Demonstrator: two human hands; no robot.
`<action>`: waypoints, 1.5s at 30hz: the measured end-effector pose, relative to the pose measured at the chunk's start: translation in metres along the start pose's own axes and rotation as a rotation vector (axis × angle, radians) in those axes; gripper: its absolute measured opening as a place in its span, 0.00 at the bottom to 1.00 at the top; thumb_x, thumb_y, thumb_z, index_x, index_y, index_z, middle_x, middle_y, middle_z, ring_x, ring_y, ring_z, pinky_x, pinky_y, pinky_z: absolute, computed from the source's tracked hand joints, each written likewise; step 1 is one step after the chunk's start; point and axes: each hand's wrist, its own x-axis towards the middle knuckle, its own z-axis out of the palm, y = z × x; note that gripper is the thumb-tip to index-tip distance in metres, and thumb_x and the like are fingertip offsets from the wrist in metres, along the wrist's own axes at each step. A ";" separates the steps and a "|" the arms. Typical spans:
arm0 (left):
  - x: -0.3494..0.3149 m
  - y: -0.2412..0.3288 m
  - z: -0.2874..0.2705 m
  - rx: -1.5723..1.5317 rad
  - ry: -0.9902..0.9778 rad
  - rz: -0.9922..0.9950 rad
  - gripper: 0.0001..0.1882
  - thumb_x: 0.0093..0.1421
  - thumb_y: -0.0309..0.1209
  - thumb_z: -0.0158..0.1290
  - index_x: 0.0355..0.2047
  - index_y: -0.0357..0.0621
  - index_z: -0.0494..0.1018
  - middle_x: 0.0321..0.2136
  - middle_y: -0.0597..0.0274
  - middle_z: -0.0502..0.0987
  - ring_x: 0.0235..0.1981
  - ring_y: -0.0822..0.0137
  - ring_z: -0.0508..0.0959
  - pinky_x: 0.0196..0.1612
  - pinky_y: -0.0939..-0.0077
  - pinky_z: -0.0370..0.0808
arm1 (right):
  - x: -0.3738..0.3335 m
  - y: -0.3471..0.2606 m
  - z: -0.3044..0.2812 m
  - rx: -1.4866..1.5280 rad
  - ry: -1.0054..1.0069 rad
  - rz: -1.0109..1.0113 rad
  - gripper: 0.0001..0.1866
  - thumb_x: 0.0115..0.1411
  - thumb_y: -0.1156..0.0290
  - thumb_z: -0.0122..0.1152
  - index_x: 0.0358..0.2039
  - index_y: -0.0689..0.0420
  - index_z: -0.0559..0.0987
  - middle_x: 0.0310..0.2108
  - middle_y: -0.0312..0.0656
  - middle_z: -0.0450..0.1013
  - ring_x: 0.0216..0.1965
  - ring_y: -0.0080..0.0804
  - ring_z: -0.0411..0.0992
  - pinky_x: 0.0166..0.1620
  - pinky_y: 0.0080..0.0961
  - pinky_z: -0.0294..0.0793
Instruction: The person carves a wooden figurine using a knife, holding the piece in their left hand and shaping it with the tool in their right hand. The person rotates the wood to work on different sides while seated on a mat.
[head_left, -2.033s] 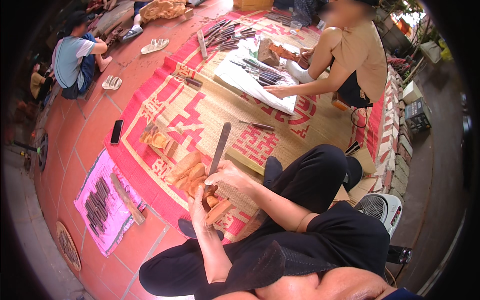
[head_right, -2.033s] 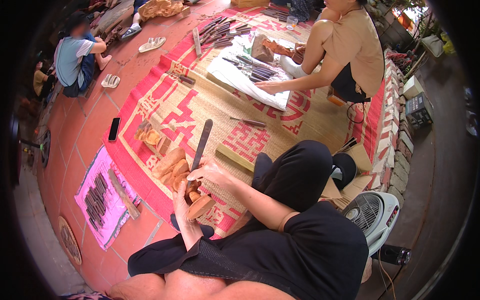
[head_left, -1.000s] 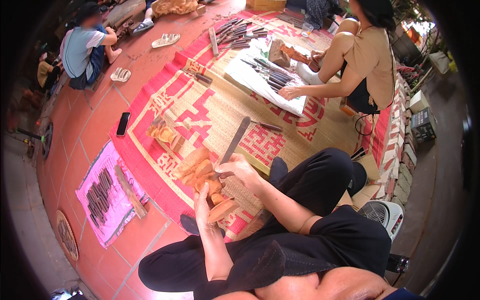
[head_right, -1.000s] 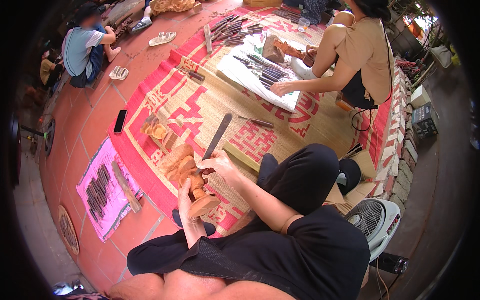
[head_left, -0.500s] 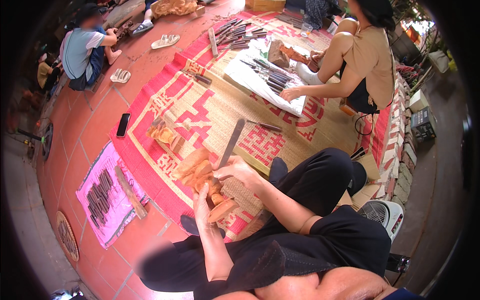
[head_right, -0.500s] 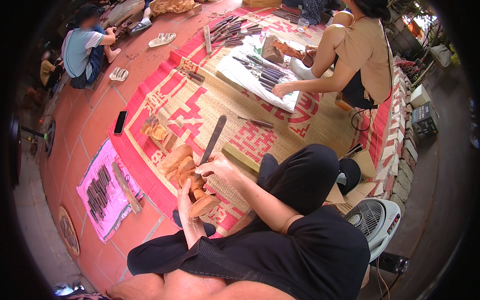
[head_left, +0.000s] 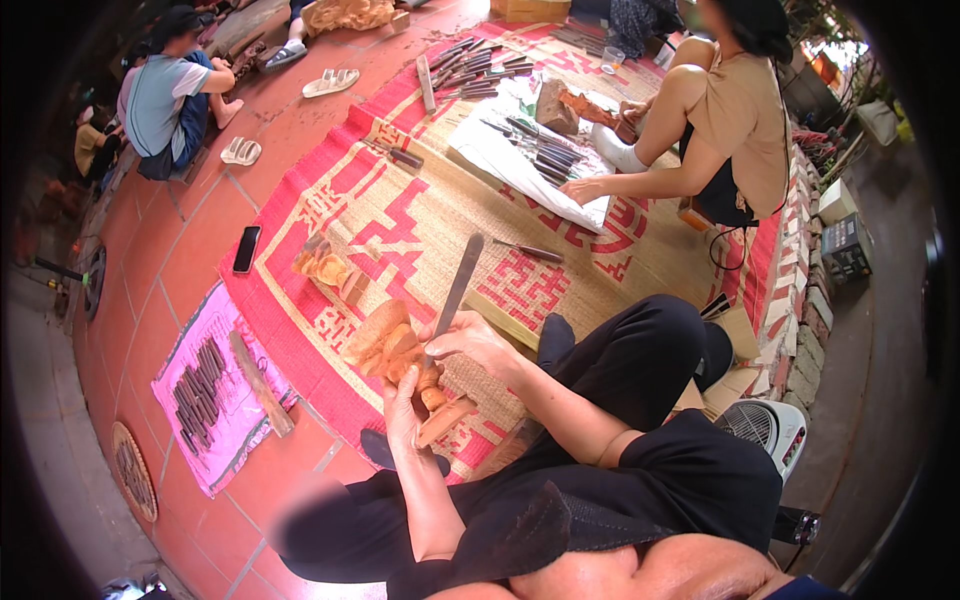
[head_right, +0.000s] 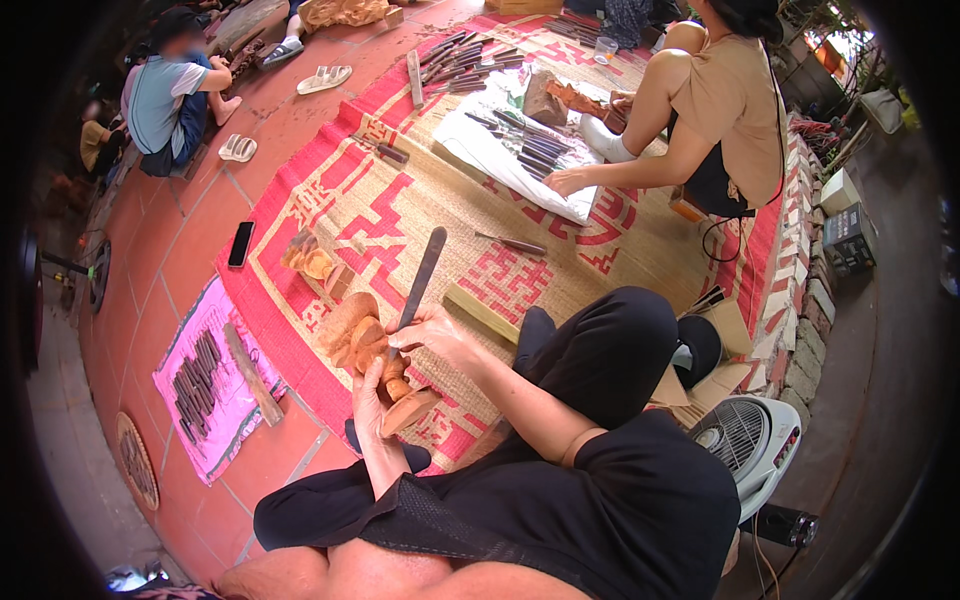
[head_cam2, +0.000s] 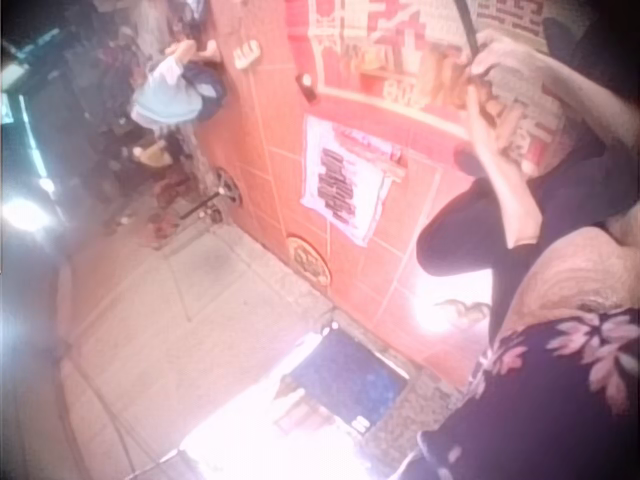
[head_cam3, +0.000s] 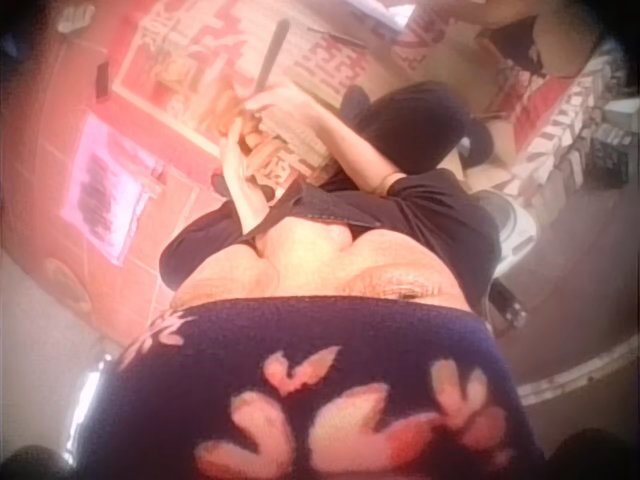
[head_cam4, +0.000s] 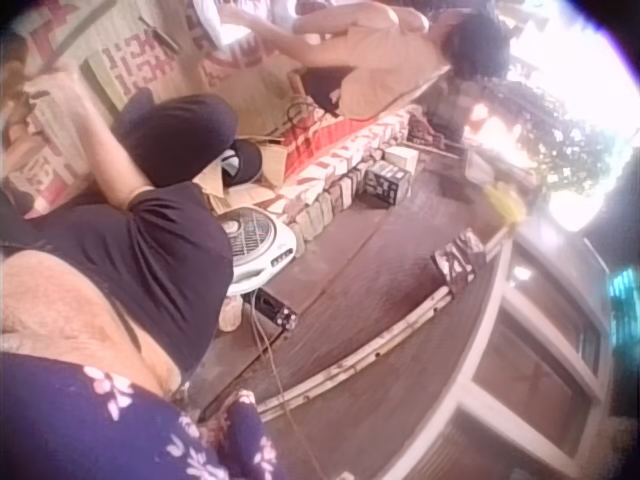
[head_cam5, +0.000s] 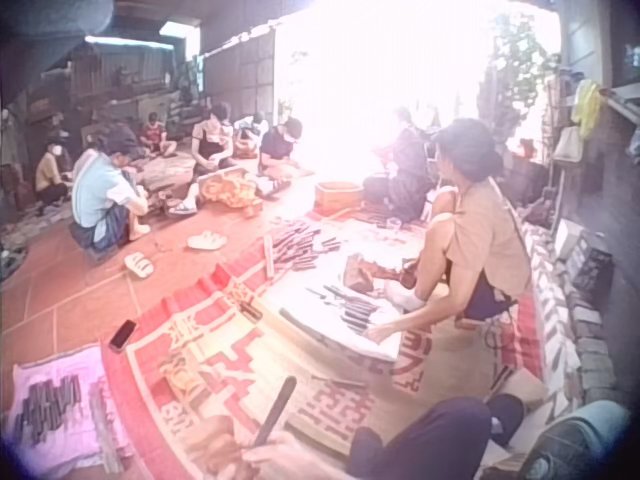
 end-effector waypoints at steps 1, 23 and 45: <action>-0.001 -0.001 0.001 0.016 0.020 0.014 0.30 0.58 0.29 0.55 0.58 0.44 0.56 0.46 0.53 0.71 0.39 0.56 0.79 0.34 0.71 0.81 | 0.002 0.002 -0.002 0.031 0.032 -0.005 0.10 0.51 0.73 0.64 0.35 0.59 0.79 0.32 0.37 0.76 0.36 0.27 0.74 0.41 0.24 0.73; 0.004 -0.002 -0.003 0.067 0.065 -0.013 0.23 0.58 0.36 0.55 0.52 0.42 0.63 0.32 0.57 0.77 0.28 0.65 0.79 0.24 0.76 0.79 | 0.004 0.005 0.001 -0.061 -0.009 -0.103 0.09 0.50 0.71 0.65 0.32 0.59 0.80 0.27 0.38 0.78 0.30 0.23 0.76 0.35 0.22 0.75; -0.010 0.009 0.012 -0.022 0.073 -0.097 0.23 0.60 0.39 0.53 0.49 0.35 0.66 0.34 0.55 0.76 0.30 0.66 0.79 0.29 0.79 0.78 | 0.007 0.001 -0.010 0.117 0.251 -0.132 0.07 0.54 0.75 0.62 0.33 0.62 0.79 0.33 0.43 0.78 0.33 0.28 0.77 0.40 0.24 0.77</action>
